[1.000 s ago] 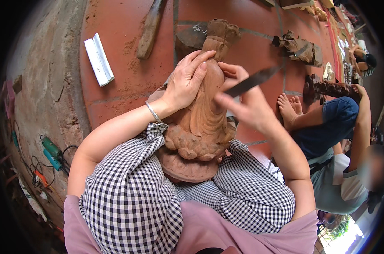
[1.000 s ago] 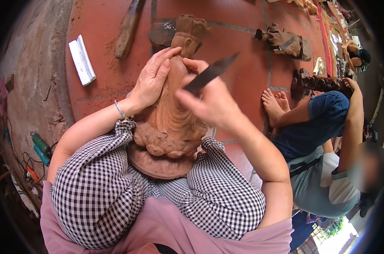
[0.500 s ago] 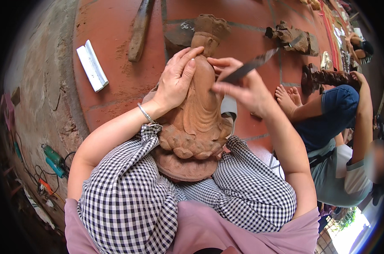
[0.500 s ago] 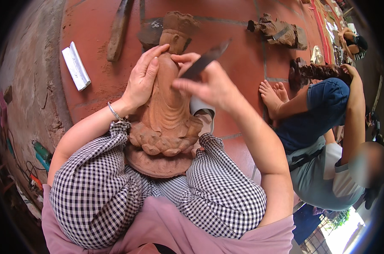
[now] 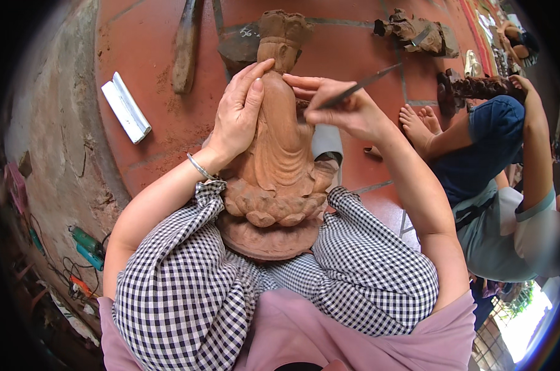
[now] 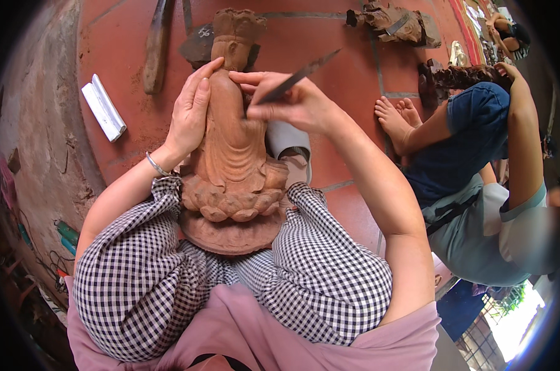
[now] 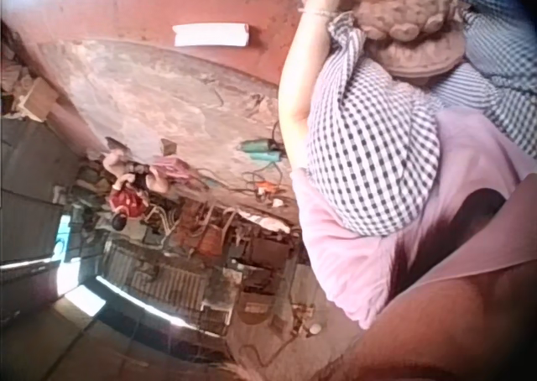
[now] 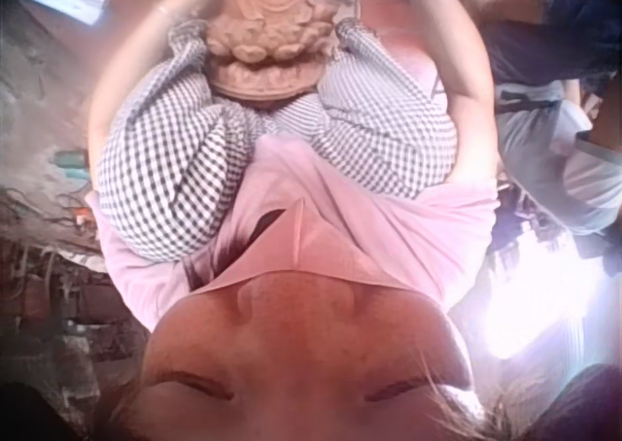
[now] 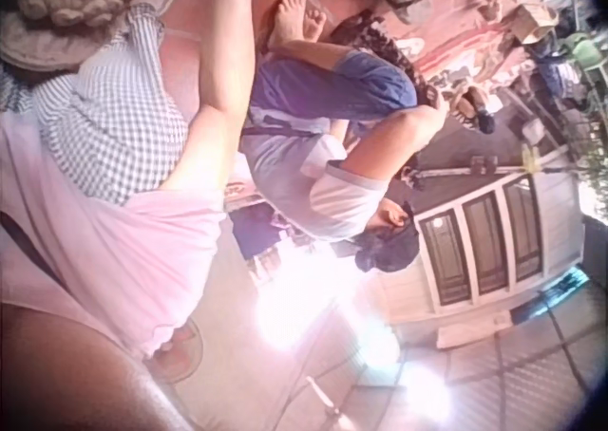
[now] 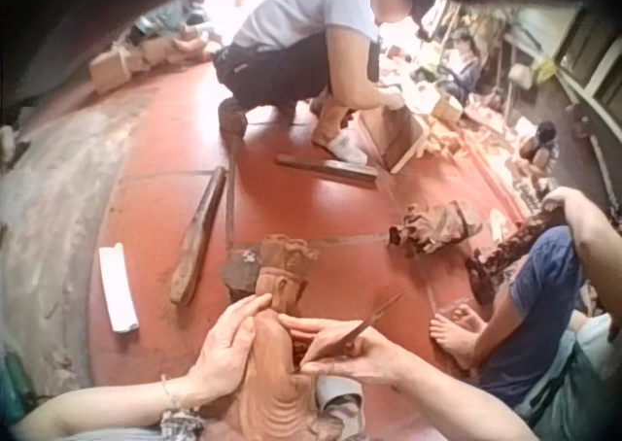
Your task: The person carves a clay sculpture of a seated figure using a small metal tool. They refine the folds of the garment and the contours of the body while seated on the floor.
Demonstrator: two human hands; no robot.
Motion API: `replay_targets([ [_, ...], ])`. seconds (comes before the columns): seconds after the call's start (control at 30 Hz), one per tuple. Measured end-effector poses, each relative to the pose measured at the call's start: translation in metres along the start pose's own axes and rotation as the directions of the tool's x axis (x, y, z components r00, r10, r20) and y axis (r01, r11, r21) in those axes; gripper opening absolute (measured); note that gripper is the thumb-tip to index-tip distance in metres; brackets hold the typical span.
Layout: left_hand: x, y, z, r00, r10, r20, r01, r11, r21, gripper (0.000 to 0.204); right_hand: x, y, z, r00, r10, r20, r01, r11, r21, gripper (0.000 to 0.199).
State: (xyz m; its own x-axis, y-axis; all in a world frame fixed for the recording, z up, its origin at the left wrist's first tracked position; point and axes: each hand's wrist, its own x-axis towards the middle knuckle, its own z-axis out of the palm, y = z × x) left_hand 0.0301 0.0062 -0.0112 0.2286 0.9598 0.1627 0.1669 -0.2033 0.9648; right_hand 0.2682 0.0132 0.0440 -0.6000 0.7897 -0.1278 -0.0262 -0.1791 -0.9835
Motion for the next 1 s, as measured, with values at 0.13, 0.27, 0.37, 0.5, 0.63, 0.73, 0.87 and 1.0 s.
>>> replay_targets([
  [0.13, -0.001, -0.001, -0.001, 1.0, 0.003, 0.01, -0.003, 1.0, 0.009, 0.043, -0.004, -0.001, 0.007, 0.987, -0.135, 0.09, 0.149, 0.974, -0.172, 0.01],
  [0.27, 0.0, 0.004, 0.0, 0.999, -0.036, 0.022, 0.036, 0.999, -0.034, 0.044, 0.005, -0.001, -0.008, 0.991, 0.088, -0.099, -0.091, 0.996, -0.022, 0.013],
  [0.37, -0.002, 0.01, -0.004, 0.998, 0.001, 0.06, -0.005, 0.999, 0.053, 0.048, 0.008, -0.008, -0.008, 0.981, -0.015, -0.196, -0.003, 0.996, -0.091, 0.013],
  [0.5, -0.027, 0.027, -0.009, 0.98, 0.029, 0.197, -0.083, 0.96, 0.267, 0.087, -0.009, -0.015, -0.012, 0.974, 0.016, -0.225, -0.054, 0.985, -0.163, 0.011],
  [0.63, -0.034, 0.037, -0.01, 0.938, 0.004, 0.345, -0.135, 0.925, 0.355, 0.133, -0.014, -0.008, -0.016, 0.985, -0.162, 0.06, 0.173, 0.908, -0.381, 0.014],
  [0.73, -0.032, 0.038, -0.011, 0.927, -0.081, 0.367, -0.068, 0.925, 0.375, 0.143, -0.004, -0.017, -0.003, 0.972, -0.173, 0.16, 0.228, 0.864, -0.448, 0.015],
  [0.87, -0.029, 0.033, -0.013, 0.923, -0.086, 0.375, -0.054, 0.936, 0.347, 0.145, 0.016, -0.021, -0.005, 0.97, -0.099, 0.221, 0.173, 0.922, -0.347, 0.019],
  [1.0, -0.025, 0.035, -0.011, 0.91, -0.127, 0.396, 0.004, 0.955, 0.295, 0.143, 0.043, -0.013, -0.026, 0.958, -0.085, 0.273, 0.178, 0.925, -0.336, 0.023],
])
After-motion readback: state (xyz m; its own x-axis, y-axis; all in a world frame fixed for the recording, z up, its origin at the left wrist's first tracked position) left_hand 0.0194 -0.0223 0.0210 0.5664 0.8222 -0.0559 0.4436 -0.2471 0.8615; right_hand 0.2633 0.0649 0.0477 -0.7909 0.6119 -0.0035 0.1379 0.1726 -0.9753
